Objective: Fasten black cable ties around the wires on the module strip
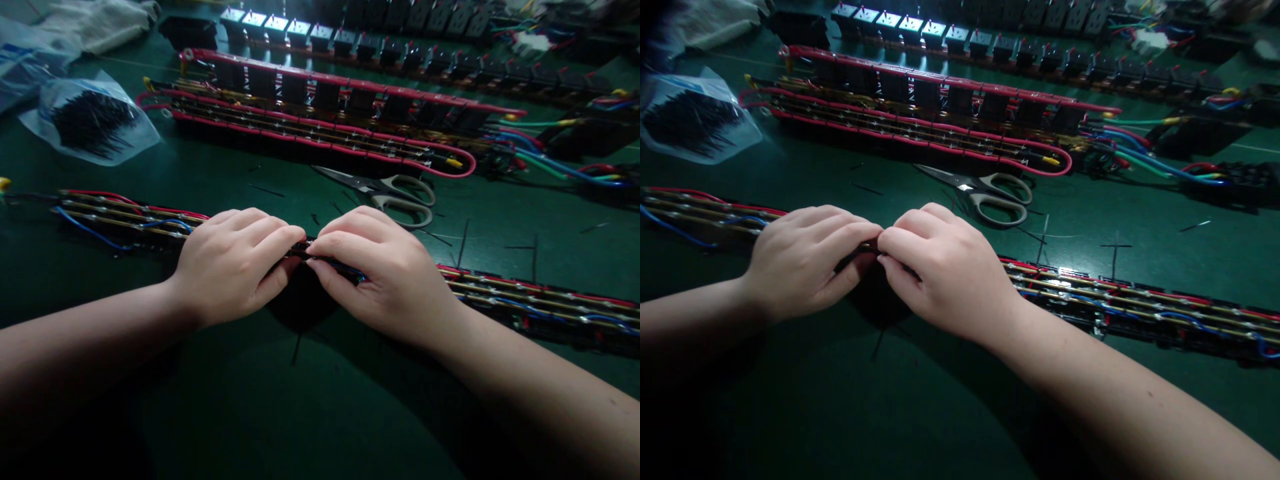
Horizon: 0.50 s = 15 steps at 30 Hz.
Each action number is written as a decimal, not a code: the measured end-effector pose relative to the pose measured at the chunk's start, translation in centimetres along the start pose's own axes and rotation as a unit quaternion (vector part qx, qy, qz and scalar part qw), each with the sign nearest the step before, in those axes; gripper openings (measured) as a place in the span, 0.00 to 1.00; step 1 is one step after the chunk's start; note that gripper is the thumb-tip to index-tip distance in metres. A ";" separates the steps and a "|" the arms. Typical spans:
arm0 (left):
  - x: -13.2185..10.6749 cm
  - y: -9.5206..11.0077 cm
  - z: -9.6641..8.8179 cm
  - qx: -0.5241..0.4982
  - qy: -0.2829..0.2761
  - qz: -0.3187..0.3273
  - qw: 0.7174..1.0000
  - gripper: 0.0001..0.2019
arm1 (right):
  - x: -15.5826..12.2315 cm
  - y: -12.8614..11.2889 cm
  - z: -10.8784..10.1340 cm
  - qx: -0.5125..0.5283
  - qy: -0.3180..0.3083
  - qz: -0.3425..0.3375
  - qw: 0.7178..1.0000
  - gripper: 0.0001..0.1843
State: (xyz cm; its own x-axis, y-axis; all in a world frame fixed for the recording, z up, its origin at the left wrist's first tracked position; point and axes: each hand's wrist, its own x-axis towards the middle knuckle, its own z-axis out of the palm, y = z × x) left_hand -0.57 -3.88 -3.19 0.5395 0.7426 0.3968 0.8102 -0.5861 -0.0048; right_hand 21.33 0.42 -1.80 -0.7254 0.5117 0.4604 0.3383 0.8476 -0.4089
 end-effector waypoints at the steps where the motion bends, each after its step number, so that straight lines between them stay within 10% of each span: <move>1: 0.0 0.0 0.0 0.001 -0.002 -0.001 1.000 0.14 | 0.0 0.0 0.0 0.001 -0.001 0.001 1.000 0.08; 15: 0.1 0.0 -0.1 0.007 -0.005 -0.001 1.000 0.14 | 0.0 0.0 0.1 -0.007 -0.005 0.000 1.000 0.08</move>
State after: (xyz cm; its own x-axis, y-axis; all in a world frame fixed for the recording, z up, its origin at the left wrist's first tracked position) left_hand -0.54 -3.87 -3.12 0.5403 0.7470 0.3872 0.8144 -0.5801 -0.0172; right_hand 21.29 0.44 -1.88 -0.7318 0.5097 0.4524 0.3457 0.8497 -0.3982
